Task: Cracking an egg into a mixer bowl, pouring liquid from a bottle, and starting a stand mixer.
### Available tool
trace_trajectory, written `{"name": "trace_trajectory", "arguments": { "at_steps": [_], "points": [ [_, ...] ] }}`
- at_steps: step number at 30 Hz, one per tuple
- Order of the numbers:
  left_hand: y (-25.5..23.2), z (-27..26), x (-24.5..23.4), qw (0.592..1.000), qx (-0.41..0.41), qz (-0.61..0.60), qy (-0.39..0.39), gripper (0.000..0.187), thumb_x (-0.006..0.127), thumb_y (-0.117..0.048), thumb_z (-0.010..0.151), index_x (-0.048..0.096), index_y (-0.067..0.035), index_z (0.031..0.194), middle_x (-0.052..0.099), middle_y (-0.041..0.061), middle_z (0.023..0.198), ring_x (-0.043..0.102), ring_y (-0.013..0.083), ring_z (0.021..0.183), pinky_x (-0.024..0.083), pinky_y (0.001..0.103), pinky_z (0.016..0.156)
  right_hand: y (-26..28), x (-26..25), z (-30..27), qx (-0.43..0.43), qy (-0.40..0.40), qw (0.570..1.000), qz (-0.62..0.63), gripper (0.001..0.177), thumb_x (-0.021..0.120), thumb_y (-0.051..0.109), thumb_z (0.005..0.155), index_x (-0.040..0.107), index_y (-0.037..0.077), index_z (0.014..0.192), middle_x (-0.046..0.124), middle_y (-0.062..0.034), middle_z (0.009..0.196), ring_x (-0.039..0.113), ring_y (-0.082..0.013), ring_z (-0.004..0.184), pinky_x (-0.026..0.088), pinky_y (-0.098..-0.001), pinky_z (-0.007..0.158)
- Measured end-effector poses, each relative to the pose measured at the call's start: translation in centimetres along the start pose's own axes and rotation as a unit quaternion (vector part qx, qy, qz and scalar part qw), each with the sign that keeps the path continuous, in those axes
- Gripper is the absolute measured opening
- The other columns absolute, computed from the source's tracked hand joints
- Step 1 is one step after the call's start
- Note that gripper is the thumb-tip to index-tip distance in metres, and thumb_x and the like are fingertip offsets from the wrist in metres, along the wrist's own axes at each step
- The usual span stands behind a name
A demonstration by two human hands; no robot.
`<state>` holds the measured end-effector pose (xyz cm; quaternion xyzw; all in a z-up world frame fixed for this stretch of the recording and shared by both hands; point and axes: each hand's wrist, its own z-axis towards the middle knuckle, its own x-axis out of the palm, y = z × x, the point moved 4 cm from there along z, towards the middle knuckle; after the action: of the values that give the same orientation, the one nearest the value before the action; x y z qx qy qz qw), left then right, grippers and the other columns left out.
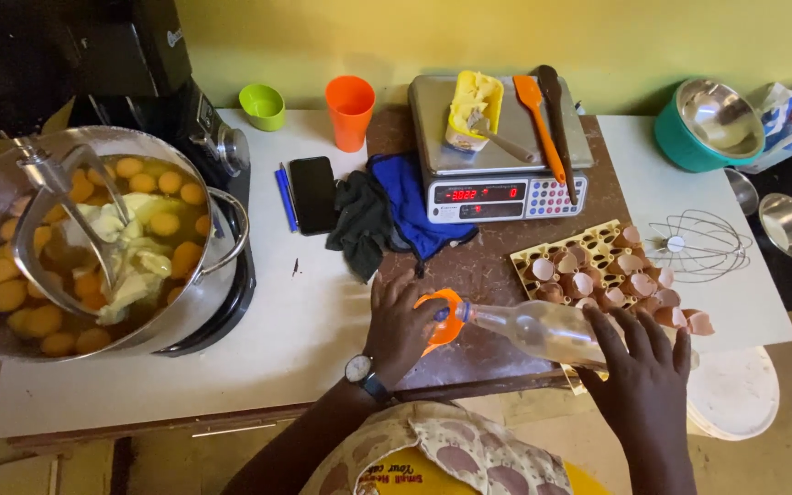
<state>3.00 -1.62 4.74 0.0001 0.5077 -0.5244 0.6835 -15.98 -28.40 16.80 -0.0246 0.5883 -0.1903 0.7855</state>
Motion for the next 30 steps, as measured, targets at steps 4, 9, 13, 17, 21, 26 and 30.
{"name": "trace_trajectory", "arguments": {
  "at_steps": [4,9,13,17,21,26,30],
  "points": [
    [-1.5,0.6,-2.0,0.987,0.104,0.117,0.021,0.038,0.082,-0.001,0.088,0.078,-0.018,0.122,0.066,0.014,0.137,0.054,0.0445,0.147,0.030,0.081,0.123,-0.3,0.2,-0.2,0.008,0.005,1.000,-0.008,0.104,0.091,0.043,0.068,0.056,0.038,0.166,0.068,0.0003,0.159,0.060,-0.0342,0.154,0.039,-0.0683,0.133],
    [-2.9,0.8,-2.9,0.978,0.146,0.142,-0.038,0.043,0.088,0.002,0.084,0.076,-0.020,0.119,0.066,0.013,0.143,0.055,0.0404,0.146,0.036,0.081,0.121,-0.8,0.5,-0.5,0.009,-0.008,1.000,-0.014,0.098,0.090,0.042,0.071,0.059,0.037,0.164,0.070,-0.0004,0.159,0.062,-0.0352,0.155,0.039,-0.0672,0.135],
    [-2.9,0.8,-3.0,0.974,0.154,0.152,-0.070,0.035,0.086,0.000,0.091,0.075,-0.021,0.117,0.066,0.009,0.141,0.056,0.0372,0.145,0.039,0.077,0.121,-0.8,0.0,-0.1,0.012,-0.003,0.999,-0.036,0.096,0.090,0.044,0.071,0.060,0.036,0.162,0.071,-0.0007,0.158,0.064,-0.0337,0.153,0.040,-0.0645,0.135],
    [-1.8,0.6,-1.6,0.983,0.123,0.135,-0.020,0.041,0.088,-0.002,0.086,0.080,-0.020,0.122,0.069,0.014,0.143,0.059,0.0402,0.146,0.037,0.079,0.119,-0.3,-0.7,0.4,0.008,-0.009,1.000,-0.014,0.094,0.090,0.039,0.072,0.061,0.034,0.161,0.071,-0.0019,0.157,0.063,-0.0363,0.154,0.037,-0.0657,0.137],
    [-0.1,0.1,0.2,0.999,-0.028,-0.039,-0.001,0.048,0.100,-0.016,0.073,0.083,-0.025,0.117,0.072,0.001,0.134,0.059,0.0328,0.132,0.037,0.061,0.114,-0.1,-0.5,0.6,0.001,-0.011,0.999,-0.031,0.097,0.091,0.038,0.070,0.060,0.039,0.162,0.069,0.0018,0.158,0.061,-0.0330,0.156,0.036,-0.0663,0.139],
    [0.7,-0.4,0.9,0.991,-0.067,-0.115,-0.018,0.046,0.101,-0.013,0.068,0.084,-0.021,0.111,0.078,0.000,0.120,0.068,0.0272,0.117,0.048,0.046,0.102,0.6,-1.1,1.4,-0.015,-0.004,0.999,-0.041,0.102,0.090,0.033,0.069,0.057,0.041,0.165,0.067,0.0001,0.161,0.057,-0.0325,0.160,0.031,-0.0675,0.141],
    [0.8,-0.7,1.1,0.987,-0.090,-0.134,-0.010,0.042,0.098,-0.013,0.071,0.084,-0.022,0.110,0.077,0.000,0.124,0.068,0.0266,0.119,0.047,0.045,0.103,1.0,-1.3,1.9,-0.027,0.015,0.998,-0.049,0.105,0.090,0.034,0.069,0.051,0.045,0.166,0.063,0.0013,0.165,0.053,-0.0330,0.163,0.026,-0.0744,0.140]
  ]
}}
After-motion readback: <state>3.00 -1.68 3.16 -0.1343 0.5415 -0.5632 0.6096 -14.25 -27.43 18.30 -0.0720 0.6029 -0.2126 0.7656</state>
